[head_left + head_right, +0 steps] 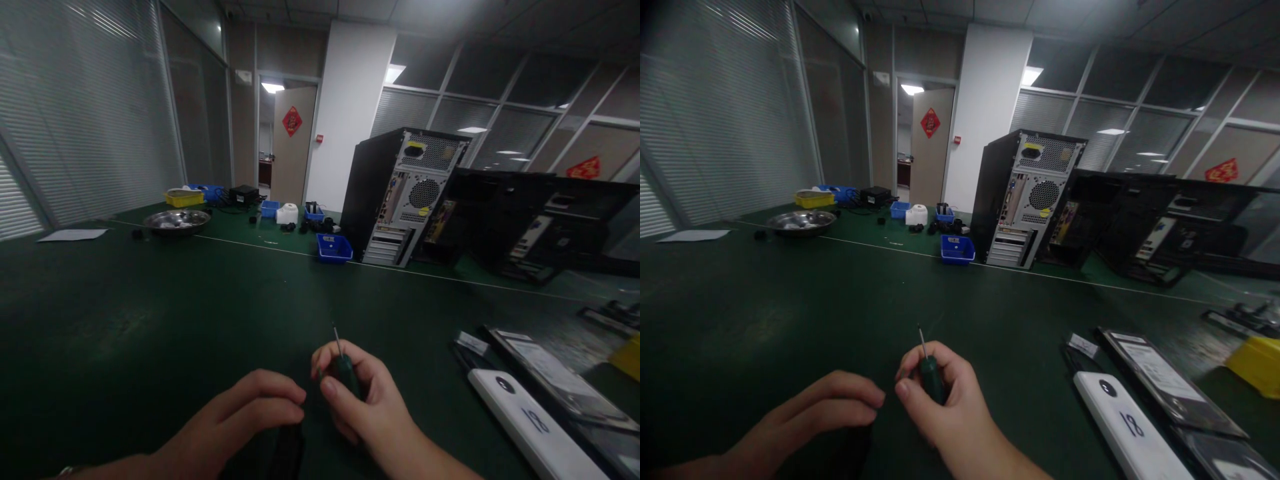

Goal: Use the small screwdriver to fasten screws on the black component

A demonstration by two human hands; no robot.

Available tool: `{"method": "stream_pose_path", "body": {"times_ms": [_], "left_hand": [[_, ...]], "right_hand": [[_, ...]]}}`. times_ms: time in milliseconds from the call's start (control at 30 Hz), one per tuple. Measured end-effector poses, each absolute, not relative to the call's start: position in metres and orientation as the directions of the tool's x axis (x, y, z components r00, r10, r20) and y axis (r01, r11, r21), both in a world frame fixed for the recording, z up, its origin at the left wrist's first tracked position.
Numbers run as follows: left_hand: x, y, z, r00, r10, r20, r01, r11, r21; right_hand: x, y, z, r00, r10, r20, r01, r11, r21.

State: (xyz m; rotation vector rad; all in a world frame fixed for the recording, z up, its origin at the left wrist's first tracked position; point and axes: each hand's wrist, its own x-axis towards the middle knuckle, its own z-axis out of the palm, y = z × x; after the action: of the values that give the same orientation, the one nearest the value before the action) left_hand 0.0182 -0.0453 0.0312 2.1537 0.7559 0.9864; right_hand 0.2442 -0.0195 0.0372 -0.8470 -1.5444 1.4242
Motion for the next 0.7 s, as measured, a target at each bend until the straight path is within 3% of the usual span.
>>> {"method": "stream_pose_path", "body": {"times_ms": [167,267,467,700], "left_hand": [[0.029,-0.035,0.024,0.458,0.831,0.317,0.115,-0.409,0.905],[0.032,-0.032,0.018,0.519,0.834,0.189,0.015,-0.23,0.973],[0.035,-0.034,0.02,0.571,0.818,0.064,-0.089,-0.017,0.996],[0.037,-0.035,0.017,0.595,0.803,0.034,-0.155,0.072,0.985]], "right_hand": [[0.246,-0.025,0.042,-0.415,0.767,0.489,0.12,0.579,-0.806],[0.244,-0.028,0.038,-0.496,0.65,0.575,0.164,0.721,-0.674],[0.241,-0.028,0.035,-0.514,0.583,0.629,0.248,0.803,-0.541],[0.241,-0.029,0.035,-0.529,0.594,0.605,0.286,0.797,-0.533]]}}
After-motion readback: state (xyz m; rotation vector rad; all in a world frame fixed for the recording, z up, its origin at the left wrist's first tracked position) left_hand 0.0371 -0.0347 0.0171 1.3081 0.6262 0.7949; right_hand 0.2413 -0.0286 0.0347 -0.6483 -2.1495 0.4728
